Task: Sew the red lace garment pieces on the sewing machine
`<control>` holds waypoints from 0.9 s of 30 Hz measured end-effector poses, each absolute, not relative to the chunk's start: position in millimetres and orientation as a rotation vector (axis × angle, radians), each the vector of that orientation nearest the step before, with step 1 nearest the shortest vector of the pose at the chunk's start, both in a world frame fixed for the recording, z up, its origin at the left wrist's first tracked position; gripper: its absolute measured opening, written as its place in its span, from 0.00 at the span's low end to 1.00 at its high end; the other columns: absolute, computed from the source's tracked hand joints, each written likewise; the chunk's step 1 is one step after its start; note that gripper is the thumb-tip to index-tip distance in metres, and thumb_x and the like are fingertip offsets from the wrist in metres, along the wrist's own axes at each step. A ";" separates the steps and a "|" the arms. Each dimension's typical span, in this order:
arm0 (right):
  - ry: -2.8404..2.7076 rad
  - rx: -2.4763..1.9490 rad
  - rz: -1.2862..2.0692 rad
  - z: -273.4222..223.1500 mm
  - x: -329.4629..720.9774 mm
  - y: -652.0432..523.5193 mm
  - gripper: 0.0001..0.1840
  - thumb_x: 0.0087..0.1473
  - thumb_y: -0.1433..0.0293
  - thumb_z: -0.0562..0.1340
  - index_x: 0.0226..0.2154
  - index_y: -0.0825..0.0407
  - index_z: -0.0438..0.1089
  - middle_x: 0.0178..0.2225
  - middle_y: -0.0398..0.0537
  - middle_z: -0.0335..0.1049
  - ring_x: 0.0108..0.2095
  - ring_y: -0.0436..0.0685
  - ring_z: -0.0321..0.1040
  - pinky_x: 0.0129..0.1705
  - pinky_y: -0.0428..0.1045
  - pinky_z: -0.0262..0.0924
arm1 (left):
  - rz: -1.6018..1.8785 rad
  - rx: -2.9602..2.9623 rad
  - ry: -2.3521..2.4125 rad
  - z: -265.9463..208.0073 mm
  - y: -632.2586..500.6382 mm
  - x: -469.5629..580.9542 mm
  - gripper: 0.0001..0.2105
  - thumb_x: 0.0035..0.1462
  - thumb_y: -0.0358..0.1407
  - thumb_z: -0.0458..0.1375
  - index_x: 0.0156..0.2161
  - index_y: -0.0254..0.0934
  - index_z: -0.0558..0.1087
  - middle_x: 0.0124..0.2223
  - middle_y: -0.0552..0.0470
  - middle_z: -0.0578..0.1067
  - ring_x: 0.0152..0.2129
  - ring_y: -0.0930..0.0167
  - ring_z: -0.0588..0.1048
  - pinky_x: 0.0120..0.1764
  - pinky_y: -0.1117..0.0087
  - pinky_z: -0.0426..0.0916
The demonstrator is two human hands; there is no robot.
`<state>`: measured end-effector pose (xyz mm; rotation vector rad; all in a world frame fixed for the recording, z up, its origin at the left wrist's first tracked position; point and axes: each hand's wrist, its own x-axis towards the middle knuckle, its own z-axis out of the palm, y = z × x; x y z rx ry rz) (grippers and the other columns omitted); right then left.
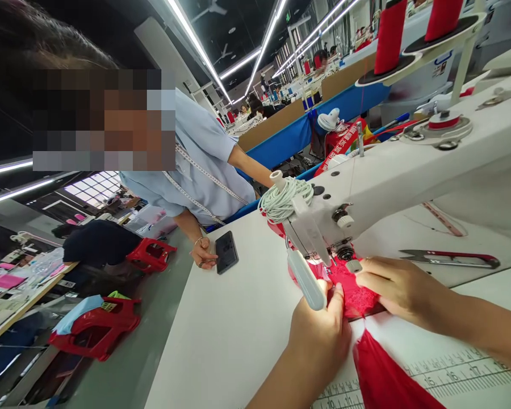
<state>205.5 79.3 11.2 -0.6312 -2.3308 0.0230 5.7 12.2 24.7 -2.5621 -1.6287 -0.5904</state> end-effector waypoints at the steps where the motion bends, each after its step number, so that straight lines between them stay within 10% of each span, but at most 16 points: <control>1: -2.340 -0.621 0.020 12.6 206.1 79.3 0.20 0.46 0.91 0.46 0.24 0.51 0.58 0.27 0.43 0.56 0.26 0.52 0.53 0.27 0.48 0.51 | -0.540 -2.578 -1.601 27.0 10.1 6.1 0.17 0.59 0.32 0.50 0.50 0.32 0.73 0.45 0.38 0.75 0.39 0.61 0.77 0.29 0.66 0.75; 8: -2.387 -0.573 0.074 6.9 207.6 80.4 0.18 0.44 0.88 0.48 0.29 0.52 0.63 0.30 0.48 0.62 0.29 0.55 0.60 0.26 0.49 0.57 | -0.374 -2.586 -1.572 24.3 1.6 -1.8 0.40 0.63 0.61 0.41 0.58 0.26 0.70 0.55 0.30 0.72 0.46 0.52 0.77 0.38 0.57 0.78; 27: -2.370 -0.598 0.028 -9.3 209.7 80.5 0.22 0.47 0.87 0.47 0.35 0.52 0.68 0.37 0.53 0.67 0.38 0.61 0.66 0.32 0.53 0.60 | -0.474 -2.433 -1.471 9.0 3.0 -1.4 0.40 0.63 0.62 0.37 0.55 0.28 0.73 0.51 0.32 0.76 0.40 0.58 0.79 0.32 0.63 0.78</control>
